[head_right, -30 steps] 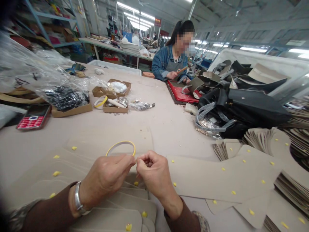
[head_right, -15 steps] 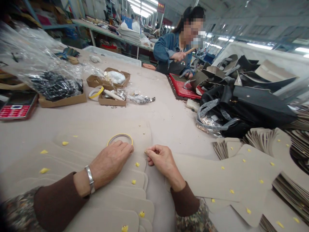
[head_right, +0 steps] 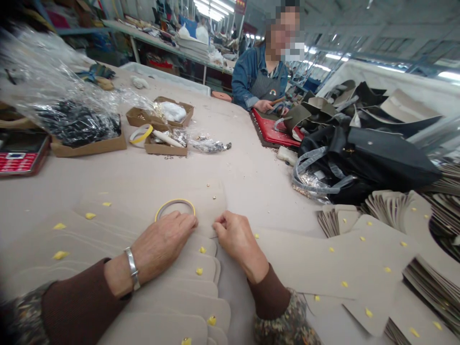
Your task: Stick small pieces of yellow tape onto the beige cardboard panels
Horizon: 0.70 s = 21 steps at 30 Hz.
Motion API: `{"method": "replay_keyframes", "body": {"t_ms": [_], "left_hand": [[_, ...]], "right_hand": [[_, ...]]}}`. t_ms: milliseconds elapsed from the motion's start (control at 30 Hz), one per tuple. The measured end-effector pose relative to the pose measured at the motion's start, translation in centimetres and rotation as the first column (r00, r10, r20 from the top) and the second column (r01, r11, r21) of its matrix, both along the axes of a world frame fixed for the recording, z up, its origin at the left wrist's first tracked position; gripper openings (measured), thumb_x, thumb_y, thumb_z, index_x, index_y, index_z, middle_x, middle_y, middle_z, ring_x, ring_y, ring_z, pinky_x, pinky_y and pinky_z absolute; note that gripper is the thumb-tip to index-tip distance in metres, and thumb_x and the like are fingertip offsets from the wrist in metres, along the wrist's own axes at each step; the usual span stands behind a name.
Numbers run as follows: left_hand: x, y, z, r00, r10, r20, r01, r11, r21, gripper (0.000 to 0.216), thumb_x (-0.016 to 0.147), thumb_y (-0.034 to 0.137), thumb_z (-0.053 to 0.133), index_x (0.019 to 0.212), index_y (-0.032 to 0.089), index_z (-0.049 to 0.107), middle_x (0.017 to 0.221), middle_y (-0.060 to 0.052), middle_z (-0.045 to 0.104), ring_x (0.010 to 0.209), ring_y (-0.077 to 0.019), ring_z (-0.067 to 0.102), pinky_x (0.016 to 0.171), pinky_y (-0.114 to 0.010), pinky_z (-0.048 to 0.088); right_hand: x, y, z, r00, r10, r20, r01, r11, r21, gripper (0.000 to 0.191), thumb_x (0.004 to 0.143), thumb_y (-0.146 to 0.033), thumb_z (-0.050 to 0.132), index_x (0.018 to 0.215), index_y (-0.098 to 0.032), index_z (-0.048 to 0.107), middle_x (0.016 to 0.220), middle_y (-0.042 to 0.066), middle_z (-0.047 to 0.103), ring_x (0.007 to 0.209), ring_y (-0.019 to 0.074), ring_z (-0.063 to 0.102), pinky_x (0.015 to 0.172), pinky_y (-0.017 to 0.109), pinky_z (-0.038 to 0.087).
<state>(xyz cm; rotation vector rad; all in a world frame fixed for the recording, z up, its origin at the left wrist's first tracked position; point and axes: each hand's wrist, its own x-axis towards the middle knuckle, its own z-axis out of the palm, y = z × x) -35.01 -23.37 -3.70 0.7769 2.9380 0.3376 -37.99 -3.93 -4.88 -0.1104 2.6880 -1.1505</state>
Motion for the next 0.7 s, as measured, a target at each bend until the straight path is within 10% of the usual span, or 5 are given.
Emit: {"method": "replay_keyframes", "body": {"t_ms": [233,500,700], "left_hand": [[0.0,0.1,0.0,1.0,0.0,-0.02,0.0,1.0,0.003,0.014,0.094,0.01,0.042,0.093,0.017,0.054,0.089,-0.007,0.06,0.085,-0.0248,0.053,0.074,-0.038,0.047],[0.1,-0.2,0.7,1.0,-0.007,-0.024,0.009,0.999,0.042,0.016,0.095,0.009,0.04,0.093,0.017,0.054,0.086,-0.005,0.06,0.082,-0.0229,0.055,0.073,-0.036,0.047],[0.0,-1.1,-0.2,0.982,-0.007,-0.188,0.067,0.948,0.312,0.017,0.097,0.013,0.038,0.1,0.017,0.055,0.089,-0.005,0.065,0.084,-0.0217,0.062,0.075,-0.035,0.051]], "right_hand": [[1.8,1.3,-0.1,0.995,-0.074,-0.062,0.07,0.996,-0.059,0.017,0.086,-0.033,0.057,0.081,-0.018,0.064,0.058,0.0,0.065,0.053,0.0146,0.06,0.052,0.023,0.044],[1.8,-0.5,-0.3,0.961,0.078,-0.264,0.006,0.953,0.302,0.02,0.089,-0.026,0.054,0.076,-0.018,0.068,0.074,0.006,0.072,0.067,0.0177,0.063,0.064,0.027,0.039],[1.0,-0.7,0.4,0.973,0.116,-0.199,-0.058,0.959,0.279,0.017,0.084,-0.022,0.056,0.072,-0.02,0.068,0.065,0.001,0.068,0.059,0.013,0.058,0.058,0.023,0.036]]}}
